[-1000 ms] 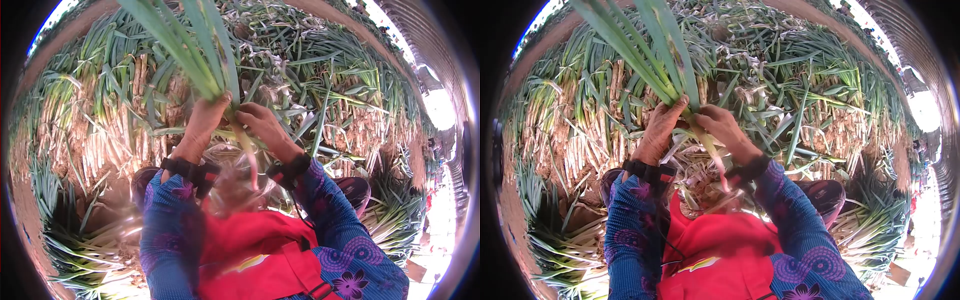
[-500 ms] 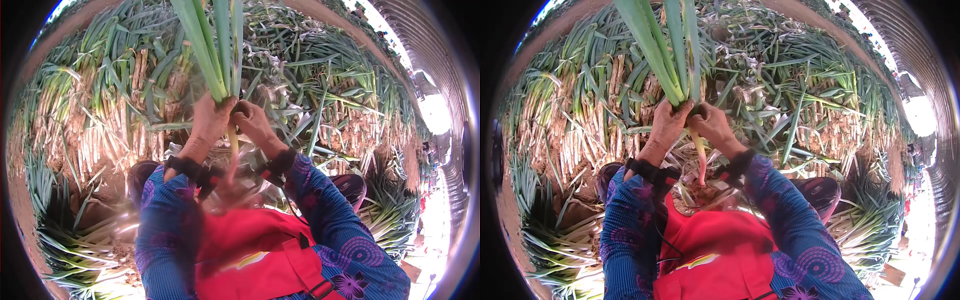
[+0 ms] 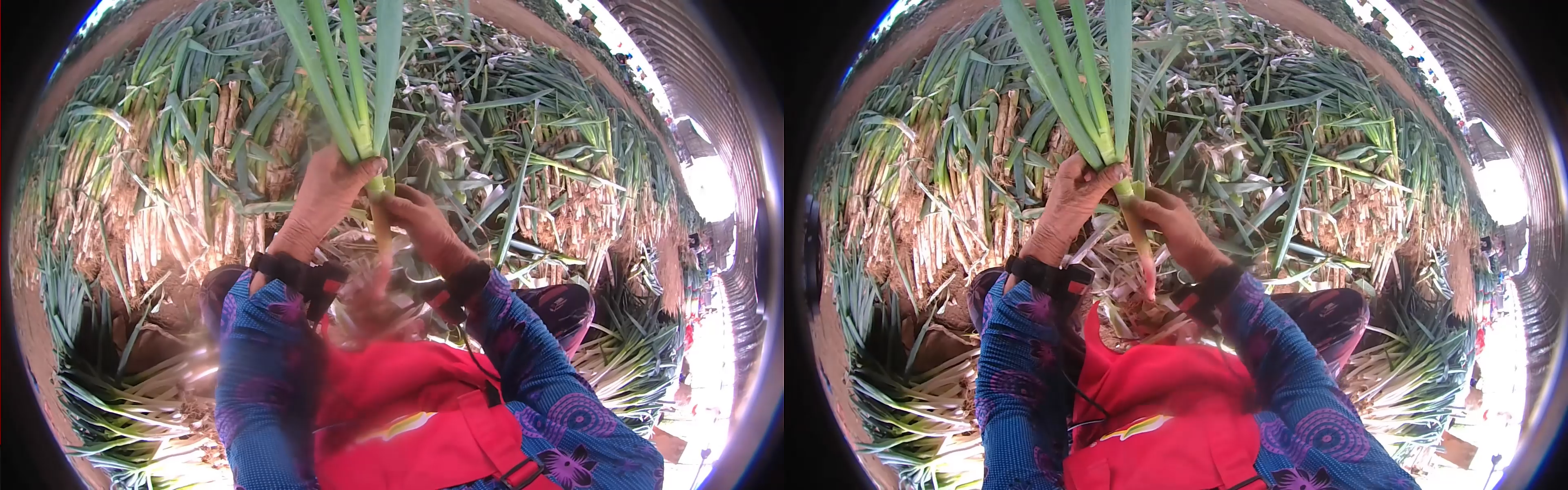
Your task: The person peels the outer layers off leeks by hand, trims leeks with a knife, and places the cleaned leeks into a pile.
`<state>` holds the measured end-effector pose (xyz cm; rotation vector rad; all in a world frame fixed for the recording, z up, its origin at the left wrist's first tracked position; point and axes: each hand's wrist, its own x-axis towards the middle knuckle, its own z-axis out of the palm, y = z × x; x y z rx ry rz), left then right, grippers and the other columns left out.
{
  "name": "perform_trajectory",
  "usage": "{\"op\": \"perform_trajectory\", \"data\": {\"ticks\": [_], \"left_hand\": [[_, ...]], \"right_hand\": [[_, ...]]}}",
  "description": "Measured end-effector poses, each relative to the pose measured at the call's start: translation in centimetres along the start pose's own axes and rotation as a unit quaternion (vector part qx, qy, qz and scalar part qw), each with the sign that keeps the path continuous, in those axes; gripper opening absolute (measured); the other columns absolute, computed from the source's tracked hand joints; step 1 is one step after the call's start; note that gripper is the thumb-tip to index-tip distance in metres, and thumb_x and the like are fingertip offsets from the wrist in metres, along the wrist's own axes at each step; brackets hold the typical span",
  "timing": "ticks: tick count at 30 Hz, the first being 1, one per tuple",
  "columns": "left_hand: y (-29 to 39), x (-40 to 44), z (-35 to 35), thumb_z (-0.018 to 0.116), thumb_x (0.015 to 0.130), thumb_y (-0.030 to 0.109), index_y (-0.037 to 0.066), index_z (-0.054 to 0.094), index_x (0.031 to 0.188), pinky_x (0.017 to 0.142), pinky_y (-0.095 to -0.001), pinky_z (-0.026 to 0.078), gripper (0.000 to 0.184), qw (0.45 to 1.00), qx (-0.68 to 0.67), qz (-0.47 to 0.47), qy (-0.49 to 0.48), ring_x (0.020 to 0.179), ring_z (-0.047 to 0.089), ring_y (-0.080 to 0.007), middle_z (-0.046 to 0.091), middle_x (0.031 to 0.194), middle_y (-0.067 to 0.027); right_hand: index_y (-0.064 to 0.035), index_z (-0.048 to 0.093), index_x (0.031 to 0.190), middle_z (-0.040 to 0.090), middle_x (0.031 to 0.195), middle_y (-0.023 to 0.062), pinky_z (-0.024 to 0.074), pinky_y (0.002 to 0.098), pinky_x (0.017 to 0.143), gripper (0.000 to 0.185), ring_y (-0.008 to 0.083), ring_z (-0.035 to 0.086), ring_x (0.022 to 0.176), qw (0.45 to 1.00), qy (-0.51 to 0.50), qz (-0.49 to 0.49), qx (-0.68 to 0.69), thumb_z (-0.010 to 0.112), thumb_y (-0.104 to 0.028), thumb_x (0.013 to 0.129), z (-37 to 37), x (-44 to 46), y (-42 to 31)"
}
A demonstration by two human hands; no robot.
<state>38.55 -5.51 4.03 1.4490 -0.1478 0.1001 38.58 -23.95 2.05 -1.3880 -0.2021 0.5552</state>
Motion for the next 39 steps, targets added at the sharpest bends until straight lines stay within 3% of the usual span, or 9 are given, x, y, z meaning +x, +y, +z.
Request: {"op": "perform_trajectory", "data": {"ticks": [3,8,12,17,21,26,32,35,39], "left_hand": [[0.2,0.0,-0.2,0.072,0.087,0.023,0.0,0.062,0.114,0.07,-0.0245,0.053,0.036,0.999,-0.028,-0.009,-0.02,0.081,0.063,-0.0098,0.066,0.091,-0.0025],[0.8,-0.1,-0.5,0.073,0.086,0.021,0.002,0.063,0.115,0.079,-0.0282,0.052,0.036,0.995,-0.069,-0.004,-0.077,0.087,0.063,-0.0121,0.066,0.095,-0.0027],[2.0,-0.5,-0.7,0.073,0.086,0.023,0.002,0.062,0.114,0.083,-0.0296,0.05,0.037,0.982,-0.117,-0.037,-0.144,0.091,0.062,-0.0143,0.066,0.097,-0.0031],[2.2,-0.7,-0.4,0.072,0.086,0.033,0.0,0.06,0.112,0.084,-0.0302,0.048,0.044,0.975,-0.136,-0.025,-0.176,0.093,0.061,-0.0161,0.064,0.097,-0.0055],[2.6,-0.8,0.1,0.071,0.086,0.035,0.0,0.06,0.113,0.085,-0.0311,0.048,0.045,0.966,-0.163,-0.054,-0.192,0.094,0.06,-0.0167,0.063,0.098,-0.006],[2.1,-0.5,1.4,0.068,0.089,0.035,-0.001,0.06,0.113,0.084,-0.0318,0.048,0.044,0.952,-0.228,-0.065,-0.192,0.092,0.061,-0.0183,0.061,0.095,-0.0055],[1.7,1.3,2.7,0.059,0.094,0.038,-0.001,0.057,0.107,0.076,-0.0324,0.047,0.041,0.879,-0.423,0.0,-0.22,0.086,0.058,-0.0219,0.056,0.088,-0.0059],[3.7,1.4,2.1,0.054,0.096,0.043,0.001,0.054,0.098,0.066,-0.0302,0.039,0.042,0.887,-0.437,0.041,-0.145,0.077,0.051,-0.0208,0.05,0.08,-0.0048],[4.2,1.7,-0.4,0.052,0.097,0.039,0.001,0.05,0.098,0.064,-0.0297,0.038,0.039,0.893,-0.444,0.057,-0.046,0.076,0.045,-0.0193,0.044,0.08,-0.0048]], "right_hand": [[0.0018,0.058,0.119,0.061,0.109,0.0094,0.0465,0.0342,0.09,0.031,0.0204,0.06,0.098,0.985,0.002,0.052,0.163,0.056,-0.014,0.092,-1.1,0.7,1.6],[0.0006,0.058,0.117,0.062,0.104,0.0135,0.0469,0.0326,0.086,0.036,0.0213,0.06,0.095,0.967,-0.116,-0.144,-0.175,0.059,0.008,0.082,-4.3,1.4,3.8],[0.0016,0.059,0.111,0.062,0.094,0.0068,0.0492,0.0296,0.078,0.023,0.0175,0.06,0.087,0.931,-0.178,-0.197,-0.249,0.052,-0.012,0.094,-3.8,1.4,3.4],[0.0002,0.06,0.113,0.063,0.099,0.0081,0.0482,0.0299,0.083,0.024,0.0167,0.06,0.092,0.978,-0.206,0.029,0.011,0.057,-0.006,0.09,-4.7,2.2,5.3],[-0.0009,0.061,0.113,0.063,0.102,0.0061,0.0481,0.0277,0.084,0.024,0.0131,0.06,0.095,0.947,-0.252,0.149,0.132,0.058,-0.011,0.091,-3.2,1.2,2.8],[-0.0009,0.061,0.108,0.063,0.097,0.0068,0.0492,0.029,0.078,0.02,0.0136,0.06,0.089,0.952,-0.275,-0.008,-0.132,0.056,-0.014,0.094,-2.3,0.5,2.2],[-0.0026,0.065,0.099,0.065,0.09,0.0035,0.0495,0.0273,0.069,0.028,0.0123,0.061,0.078,0.915,-0.313,-0.093,-0.238,0.059,-0.027,0.089,-2.3,-1.1,6.6],[-0.0035,0.064,0.082,0.064,0.075,0.0046,0.0468,0.0295,0.058,0.026,0.0134,0.06,0.067,0.922,-0.235,0.22,-0.217,0.06,-0.029,0.085,-1.9,-1.4,9.9],[-0.0043,0.072,0.091,0.068,0.089,0.0192,0.051,0.0398,0.068,0.032,0.0322,0.066,0.079,0.763,-0.172,0.293,-0.55,0.056,-0.03,0.079,-8.8,-4.6,16.0]]}}
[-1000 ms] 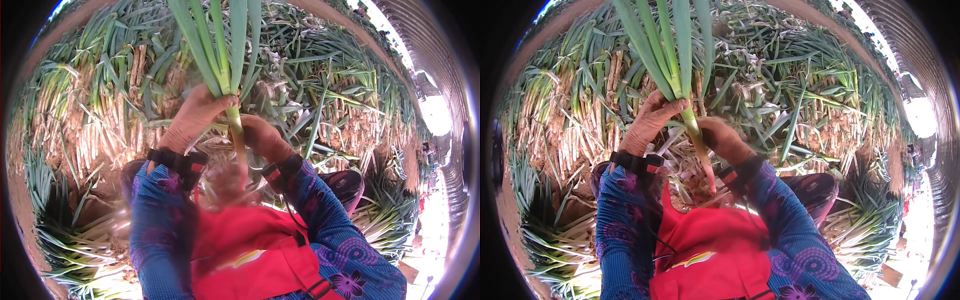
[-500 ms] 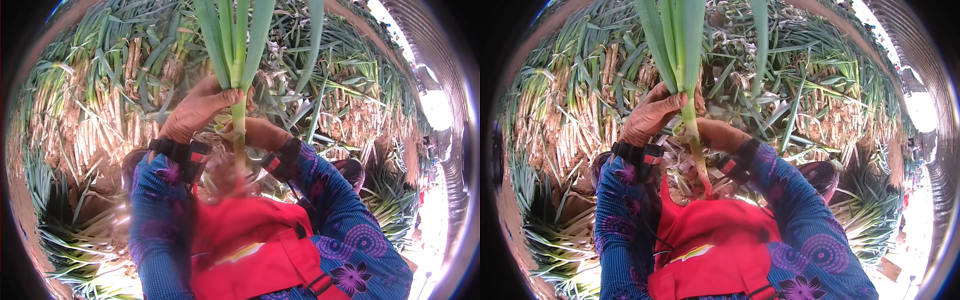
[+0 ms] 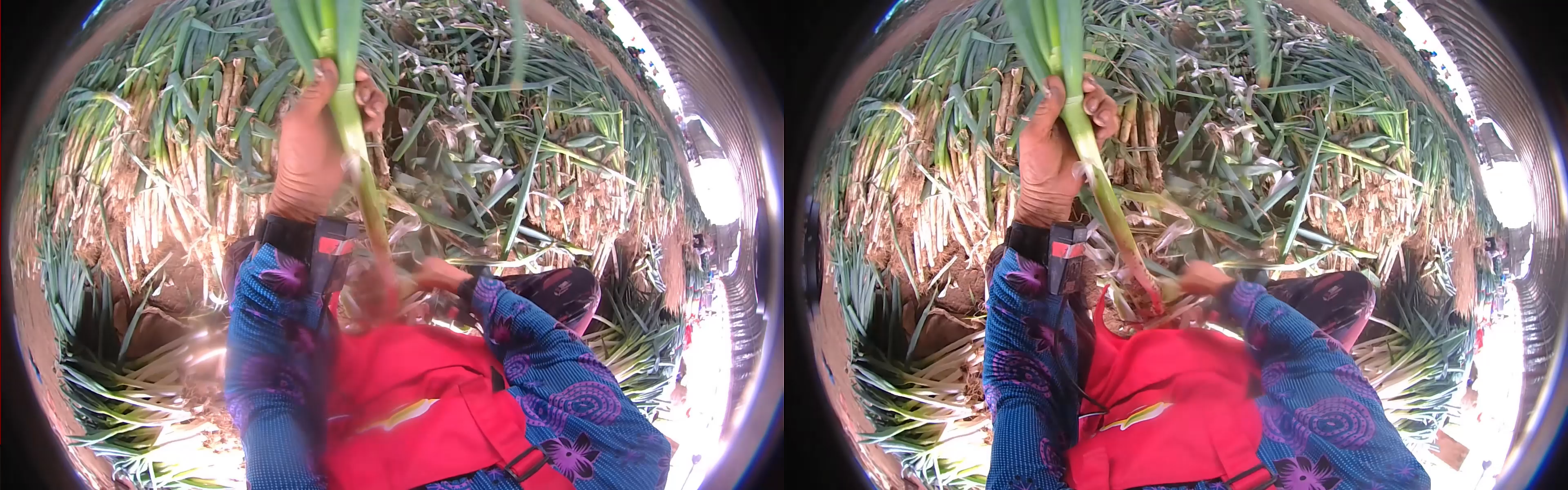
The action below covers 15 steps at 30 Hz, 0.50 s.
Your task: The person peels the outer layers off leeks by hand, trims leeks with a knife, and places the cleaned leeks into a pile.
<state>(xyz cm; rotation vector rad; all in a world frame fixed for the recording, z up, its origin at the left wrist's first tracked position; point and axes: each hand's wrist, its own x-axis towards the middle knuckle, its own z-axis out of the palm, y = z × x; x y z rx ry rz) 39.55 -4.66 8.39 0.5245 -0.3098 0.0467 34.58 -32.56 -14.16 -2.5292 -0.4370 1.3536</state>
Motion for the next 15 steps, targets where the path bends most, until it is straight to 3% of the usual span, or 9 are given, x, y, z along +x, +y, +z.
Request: {"op": "perform_trajectory", "data": {"ticks": [1,3,5,6,7,9,11,15], "left_hand": [[0.5,-0.1,-0.2,0.05,0.098,0.038,0.0,0.049,0.099,0.064,-0.0294,0.037,0.038,1.0,0.007,0.015,0.025,0.075,0.043,-0.0188,0.042,0.081,-0.0049],[1.3,-0.1,-1.2,0.051,0.098,0.037,0.001,0.05,0.099,0.066,-0.0293,0.039,0.035,0.996,0.029,0.036,0.075,0.078,0.046,-0.0181,0.045,0.082,-0.0046],[1.3,-0.2,-1.9,0.052,0.098,0.037,0.002,0.051,0.099,0.067,-0.0294,0.039,0.035,0.987,0.048,0.053,0.146,0.079,0.047,-0.0177,0.047,0.083,-0.0044],[0.9,-0.3,-3.1,0.056,0.096,0.037,0.004,0.052,0.099,0.069,-0.0297,0.042,0.033,0.987,0.048,0.048,0.147,0.08,0.05,-0.0174,0.049,0.085,-0.0041],[0.4,-0.6,-3.3,0.057,0.096,0.036,0.004,0.053,0.099,0.069,-0.0298,0.042,0.033,0.983,0.057,0.044,0.171,0.08,0.05,-0.0177,0.05,0.085,-0.0042],[-0.6,-1.2,-3.0,0.058,0.095,0.036,0.005,0.053,0.098,0.069,-0.03,0.043,0.032,0.973,0.077,0.034,0.215,0.08,0.051,-0.0183,0.051,0.086,-0.0044],[-1.2,-1.5,-2.8,0.06,0.095,0.035,0.006,0.054,0.099,0.07,-0.0303,0.045,0.03,0.965,0.07,0.027,0.25,0.08,0.055,-0.018,0.053,0.086,-0.0039],[-1.6,-2.2,-3.8,0.059,0.095,0.036,0.007,0.055,0.1,0.069,-0.0304,0.046,0.03,0.96,0.111,0.027,0.257,0.079,0.058,-0.0172,0.056,0.084,-0.0029]], "right_hand": [[-0.0017,0.07,0.091,0.068,0.086,0.0195,0.0503,0.0411,0.068,0.05,0.035,0.065,0.077,0.993,0.06,0.019,-0.096,0.061,-0.049,0.076,1.5,-0.2,3.5],[-0.0027,0.069,0.101,0.068,0.093,0.0216,0.0506,0.0445,0.076,0.055,0.0388,0.064,0.089,0.985,0.001,0.075,-0.156,0.062,-0.051,0.075,0.9,-1.7,7.0],[-0.0016,0.066,0.11,0.069,0.098,0.0178,0.051,0.039,0.077,0.053,0.0304,0.066,0.09,0.991,0.103,0.002,-0.085,0.062,-0.044,0.078,-2.0,-2.8,5.0],[-0.0008,0.065,0.113,0.068,0.101,0.0148,0.0505,0.0359,0.078,0.05,0.0251,0.064,0.091,0.989,0.127,-0.038,0.073,0.062,-0.04,0.081,-3.4,-2.6,3.2],[0.0,0.063,0.115,0.067,0.104,0.0118,0.05,0.0329,0.078,0.048,0.0198,0.063,0.092,0.959,0.147,-0.076,0.229,0.062,-0.036,0.084,-4.9,-2.4,0.6],[0.0004,0.058,0.121,0.063,0.107,0.0063,0.0486,0.0291,0.079,0.044,0.014,0.059,0.094,0.896,0.112,-0.195,0.383,0.06,-0.029,0.089,-9.8,-7.4,-8.3],[-0.0005,0.051,0.127,0.059,0.112,0.0067,0.0481,0.029,0.084,0.046,0.0147,0.058,0.099,0.839,0.106,-0.319,0.427,0.061,-0.027,0.091,-11.5,-9.1,-12.8],[-0.0006,0.054,0.115,0.059,0.103,0.0048,0.0479,0.0284,0.08,0.035,0.0123,0.057,0.094,0.813,0.112,-0.347,0.455,0.064,-0.022,0.089,-11.7,-9.7,-16.5]]}}
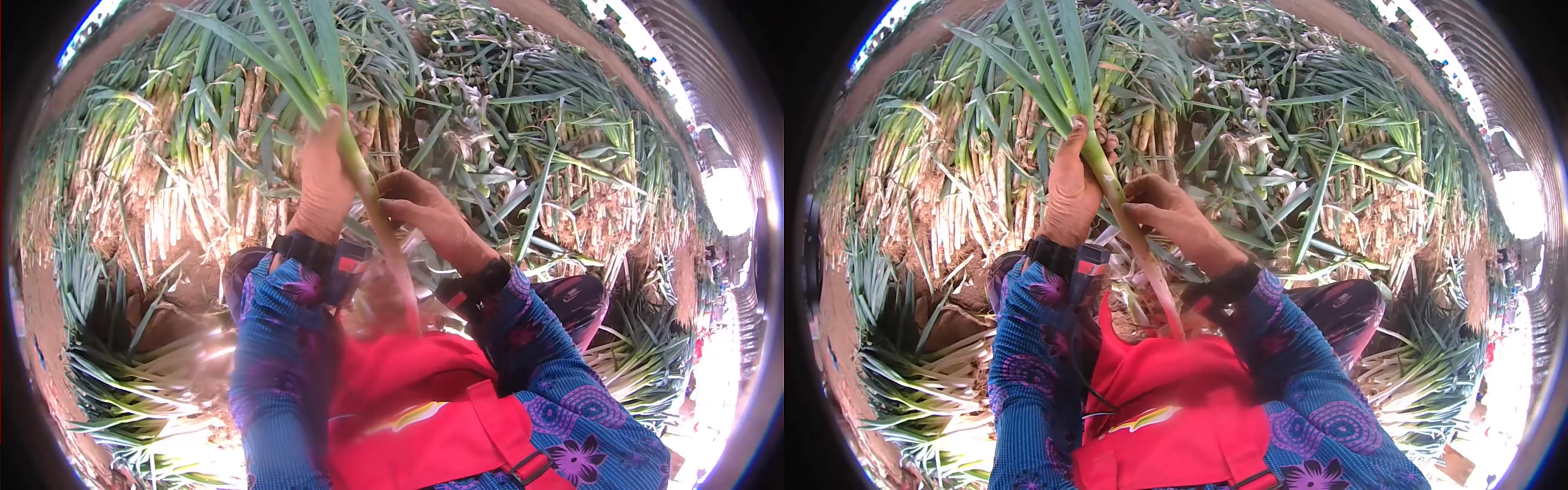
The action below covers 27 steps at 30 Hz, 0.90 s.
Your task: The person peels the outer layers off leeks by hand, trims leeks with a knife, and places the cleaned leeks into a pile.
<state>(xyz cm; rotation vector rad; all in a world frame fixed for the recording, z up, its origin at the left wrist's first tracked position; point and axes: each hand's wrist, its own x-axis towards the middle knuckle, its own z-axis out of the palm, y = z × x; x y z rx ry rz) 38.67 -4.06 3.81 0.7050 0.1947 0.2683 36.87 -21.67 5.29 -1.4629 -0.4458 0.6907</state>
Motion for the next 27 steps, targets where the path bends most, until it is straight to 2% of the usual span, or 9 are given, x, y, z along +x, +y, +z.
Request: {"op": "perform_trajectory", "data": {"ticks": [5,11,20,23,26,27], "left_hand": [[-0.5,0.1,-0.5,0.061,0.094,0.032,0.008,0.056,0.101,0.068,-0.0308,0.047,0.026,1.0,0.017,0.0,0.003,0.078,0.059,-0.0174,0.057,0.084,-0.0024],[-0.5,-0.2,-0.5,0.064,0.093,0.032,0.008,0.057,0.101,0.064,-0.0308,0.047,0.026,0.999,-0.006,-0.05,0.015,0.076,0.06,-0.0171,0.056,0.083,-0.0024],[-1.6,0.0,-0.7,0.065,0.092,0.034,0.007,0.057,0.097,0.06,-0.0297,0.048,0.029,0.998,0.002,-0.057,0.029,0.071,0.06,-0.0166,0.056,0.082,-0.0031],[-2.2,0.6,-1.1,0.065,0.092,0.032,0.008,0.057,0.098,0.058,-0.0309,0.048,0.026,0.998,0.048,-0.014,0.047,0.07,0.06,-0.0171,0.056,0.082,-0.0034],[-1.5,0.5,-0.3,0.064,0.092,0.028,0.009,0.056,0.1,0.057,-0.0322,0.049,0.021,0.996,0.054,-0.009,0.075,0.069,0.061,-0.0176,0.056,0.082,-0.0041],[-0.8,0.3,0.3,0.063,0.093,0.026,0.009,0.055,0.1,0.057,-0.0326,0.049,0.02,0.995,0.047,-0.018,0.087,0.069,0.061,-0.0177,0.056,0.082,-0.0044]], "right_hand": [[-0.0015,0.056,0.104,0.057,0.094,0.0031,0.0468,0.0261,0.072,0.025,0.0108,0.056,0.084,0.999,0.022,-0.016,-0.04,0.066,-0.016,0.086,0.2,0.4,1.1],[-0.0021,0.055,0.096,0.055,0.082,0.0016,0.0429,0.0246,0.062,0.02,0.009,0.053,0.072,0.999,-0.014,0.034,0.039,0.066,-0.015,0.084,-0.3,1.0,2.1],[-0.0034,0.055,0.093,0.054,0.079,0.0,0.0404,0.023,0.055,0.016,0.0082,0.052,0.065,0.999,-0.001,0.027,0.047,0.065,-0.011,0.083,0.2,0.3,2.4],[-0.0037,0.055,0.092,0.055,0.079,0.0001,0.0436,0.0245,0.057,0.015,0.0092,0.055,0.066,1.0,0.026,0.004,-0.001,0.066,-0.009,0.083,0.4,0.0,2.1],[-0.0035,0.056,0.09,0.058,0.081,0.0018,0.047,0.025,0.062,0.015,0.0097,0.057,0.071,0.949,0.062,-0.096,-0.295,0.068,-0.008,0.082,1.2,-0.9,1.3],[-0.0027,0.056,0.089,0.062,0.083,0.0035,0.0487,0.026,0.066,0.016,0.0111,0.059,0.074,0.94,0.062,-0.114,-0.315,0.069,-0.008,0.082,1.3,-1.0,1.2]]}}
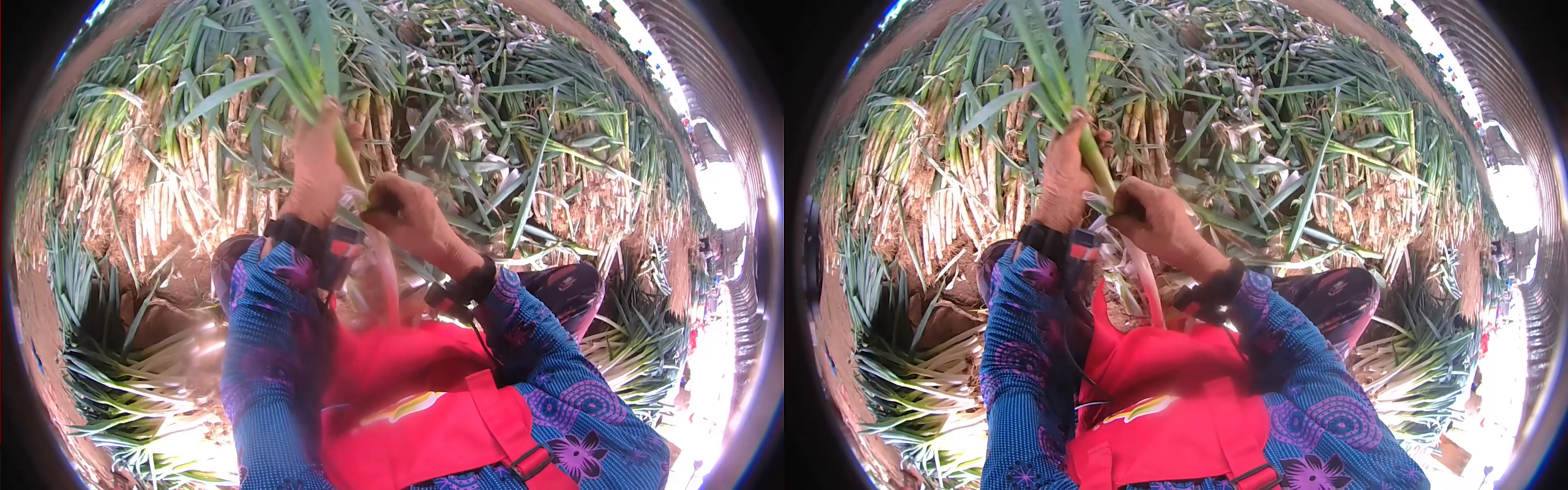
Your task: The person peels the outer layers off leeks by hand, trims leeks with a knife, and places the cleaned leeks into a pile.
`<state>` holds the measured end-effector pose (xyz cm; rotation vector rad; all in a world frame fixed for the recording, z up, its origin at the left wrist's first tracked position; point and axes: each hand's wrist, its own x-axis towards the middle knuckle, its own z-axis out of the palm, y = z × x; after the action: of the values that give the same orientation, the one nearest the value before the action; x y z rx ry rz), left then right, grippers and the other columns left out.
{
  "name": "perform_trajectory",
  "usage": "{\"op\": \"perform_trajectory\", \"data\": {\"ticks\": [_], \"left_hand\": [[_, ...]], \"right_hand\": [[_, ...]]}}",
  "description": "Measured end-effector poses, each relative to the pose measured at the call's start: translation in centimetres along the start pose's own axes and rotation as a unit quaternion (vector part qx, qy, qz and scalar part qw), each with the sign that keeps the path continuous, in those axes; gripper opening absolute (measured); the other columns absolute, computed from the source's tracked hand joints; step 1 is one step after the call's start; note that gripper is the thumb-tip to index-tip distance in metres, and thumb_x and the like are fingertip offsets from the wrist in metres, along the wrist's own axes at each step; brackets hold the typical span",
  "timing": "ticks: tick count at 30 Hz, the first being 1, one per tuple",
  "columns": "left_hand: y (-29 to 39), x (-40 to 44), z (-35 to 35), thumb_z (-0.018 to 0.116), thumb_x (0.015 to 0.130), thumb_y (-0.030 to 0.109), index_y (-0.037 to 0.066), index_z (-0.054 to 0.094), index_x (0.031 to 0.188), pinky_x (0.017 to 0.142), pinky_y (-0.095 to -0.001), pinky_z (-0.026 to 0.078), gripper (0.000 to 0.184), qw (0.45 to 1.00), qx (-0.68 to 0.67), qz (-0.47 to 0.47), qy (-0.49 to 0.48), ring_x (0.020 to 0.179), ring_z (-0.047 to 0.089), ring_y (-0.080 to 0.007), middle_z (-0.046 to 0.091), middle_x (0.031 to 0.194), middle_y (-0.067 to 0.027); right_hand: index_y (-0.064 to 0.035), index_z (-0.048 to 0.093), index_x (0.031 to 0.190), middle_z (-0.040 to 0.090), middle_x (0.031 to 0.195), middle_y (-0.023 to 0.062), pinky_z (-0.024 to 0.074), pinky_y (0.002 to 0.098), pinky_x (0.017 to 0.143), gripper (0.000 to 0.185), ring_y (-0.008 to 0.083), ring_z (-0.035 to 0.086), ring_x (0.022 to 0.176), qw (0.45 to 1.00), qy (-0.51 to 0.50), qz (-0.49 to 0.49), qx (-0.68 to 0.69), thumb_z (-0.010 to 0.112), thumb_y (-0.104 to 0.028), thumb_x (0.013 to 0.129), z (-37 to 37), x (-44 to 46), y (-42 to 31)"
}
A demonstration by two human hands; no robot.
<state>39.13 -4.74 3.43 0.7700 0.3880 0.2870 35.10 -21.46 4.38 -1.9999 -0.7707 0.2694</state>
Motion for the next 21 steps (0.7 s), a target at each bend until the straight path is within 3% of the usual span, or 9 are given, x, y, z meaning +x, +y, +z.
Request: {"op": "perform_trajectory", "data": {"ticks": [3,4,6,8,14,16,18,20,21], "left_hand": [[1.9,0.8,0.0,0.062,0.093,0.023,0.009,0.053,0.103,0.058,-0.0338,0.049,0.019,0.998,-0.006,0.019,0.051,0.067,0.059,-0.0183,0.055,0.084,-0.005],[2.2,1.3,-0.7,0.061,0.093,0.023,0.009,0.053,0.106,0.058,-0.0325,0.05,0.021,0.999,-0.011,0.035,0.031,0.068,0.059,-0.0181,0.054,0.086,-0.0053],[3.2,2.1,-1.6,0.06,0.094,0.023,0.009,0.052,0.112,0.058,-0.0299,0.051,0.024,0.997,-0.023,0.068,-0.013,0.071,0.058,-0.0178,0.053,0.09,-0.0059],[3.9,2.3,-2.0,0.059,0.095,0.025,0.008,0.051,0.105,0.062,-0.0312,0.049,0.021,0.993,-0.044,0.106,0.001,0.071,0.056,-0.0184,0.052,0.085,-0.0061],[6.1,2.7,-4.0,0.059,0.096,0.028,0.005,0.049,0.096,0.068,-0.0334,0.046,0.025,0.983,-0.091,0.16,-0.007,0.072,0.052,-0.0187,0.051,0.081,-0.0064],[6.9,2.2,-4.4,0.058,0.096,0.028,0.005,0.049,0.095,0.067,-0.0334,0.046,0.025,0.98,-0.096,0.174,-0.016,0.072,0.052,-0.0187,0.05,0.08,-0.0059],[7.7,2.1,-4.9,0.057,0.097,0.028,0.005,0.048,0.094,0.065,-0.0331,0.045,0.025,0.978,-0.101,0.183,-0.01,0.07,0.05,-0.018,0.049,0.079,-0.0047],[8.6,2.6,-6.2,0.057,0.097,0.028,0.005,0.048,0.093,0.065,-0.0327,0.044,0.025,0.976,-0.104,0.191,-0.002,0.069,0.049,-0.0175,0.048,0.078,-0.0042],[8.9,2.7,-6.6,0.057,0.097,0.028,0.005,0.048,0.093,0.064,-0.0324,0.044,0.025,0.975,-0.105,0.196,0.002,0.068,0.049,-0.0172,0.048,0.078,-0.004]], "right_hand": [[-0.0024,0.056,0.09,0.065,0.087,0.0051,0.049,0.0259,0.066,0.015,0.0137,0.061,0.075,0.984,0.104,0.003,0.142,0.069,-0.006,0.083,0.5,-0.1,2.2],[-0.0037,0.058,0.094,0.065,0.09,0.0053,0.051,0.0271,0.067,0.014,0.0162,0.064,0.079,0.943,0.115,0.018,0.312,0.068,-0.007,0.085,0.8,0.1,3.0],[-0.005,0.058,0.097,0.066,0.092,0.0057,0.0526,0.0286,0.067,0.014,0.0171,0.065,0.081,0.882,0.14,0.102,0.439,0.067,-0.008,0.086,0.2,-0.4,3.8],[-0.0076,0.058,0.101,0.066,0.093,0.0059,0.0548,0.0317,0.068,0.015,0.0183,0.066,0.084,0.814,0.144,0.136,0.547,0.065,-0.01,0.087,-0.7,-1.1,4.9],[-0.0091,0.064,0.097,0.067,0.086,0.0023,0.0547,0.0336,0.074,0.008,0.0176,0.066,0.079,0.688,0.243,0.223,0.647,0.064,-0.011,0.089,-4.1,-3.8,11.1],[-0.0078,0.059,0.099,0.065,0.092,0.0048,0.0559,0.0333,0.072,0.015,0.019,0.064,0.08,0.668,0.28,0.233,0.649,0.068,-0.01,0.086,-6.4,-5.3,13.7],[-0.0046,0.064,0.091,0.068,0.086,0.0039,0.0562,0.0342,0.077,0.005,0.0196,0.066,0.079,0.658,0.278,0.232,0.66,0.064,-0.01,0.089,-10.4,-8.0,18.9],[-0.0027,0.062,0.089,0.066,0.083,0.0065,0.0557,0.0385,0.081,0.009,0.0238,0.065,0.078,0.658,0.399,0.229,0.596,0.064,-0.01,0.086,-15.3,-11.1,24.0],[-0.0017,0.061,0.091,0.066,0.088,0.0091,0.055,0.0436,0.084,0.018,0.0244,0.065,0.082,0.678,0.396,0.148,0.601,0.061,-0.019,0.087,-17.7,-13.2,27.7]]}}
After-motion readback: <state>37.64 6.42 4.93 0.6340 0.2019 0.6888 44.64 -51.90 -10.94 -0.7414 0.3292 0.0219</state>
